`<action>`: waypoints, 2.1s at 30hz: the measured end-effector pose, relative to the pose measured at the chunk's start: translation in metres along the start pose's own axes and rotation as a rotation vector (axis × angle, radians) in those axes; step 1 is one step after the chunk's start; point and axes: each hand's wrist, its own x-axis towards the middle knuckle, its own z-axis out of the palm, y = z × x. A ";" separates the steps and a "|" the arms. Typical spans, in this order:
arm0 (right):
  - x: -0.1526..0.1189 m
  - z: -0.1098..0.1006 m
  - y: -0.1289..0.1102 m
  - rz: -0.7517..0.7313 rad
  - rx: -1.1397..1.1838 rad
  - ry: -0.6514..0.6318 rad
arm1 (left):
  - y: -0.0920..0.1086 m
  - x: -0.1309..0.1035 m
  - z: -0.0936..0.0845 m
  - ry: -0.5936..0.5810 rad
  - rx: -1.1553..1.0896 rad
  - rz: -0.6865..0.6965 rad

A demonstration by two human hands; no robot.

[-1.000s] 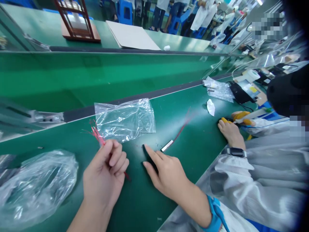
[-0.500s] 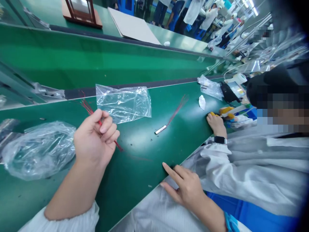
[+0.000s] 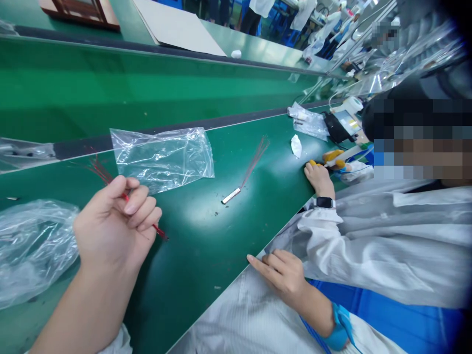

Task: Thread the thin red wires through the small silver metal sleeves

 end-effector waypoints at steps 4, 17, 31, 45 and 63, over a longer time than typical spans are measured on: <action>0.005 -0.009 0.009 -0.001 0.111 -0.042 | -0.002 0.000 -0.001 -0.002 0.011 -0.006; 0.008 0.004 0.019 -0.030 0.241 0.106 | -0.005 0.000 0.000 0.022 0.047 -0.018; 0.030 -0.024 0.013 0.373 0.410 0.266 | -0.005 0.002 -0.001 0.035 0.024 -0.067; 0.007 -0.006 0.032 -0.079 0.164 0.046 | -0.012 0.008 -0.010 0.080 0.058 -0.085; 0.051 -0.010 -0.011 0.801 0.899 0.393 | -0.015 0.001 0.000 0.093 0.060 -0.149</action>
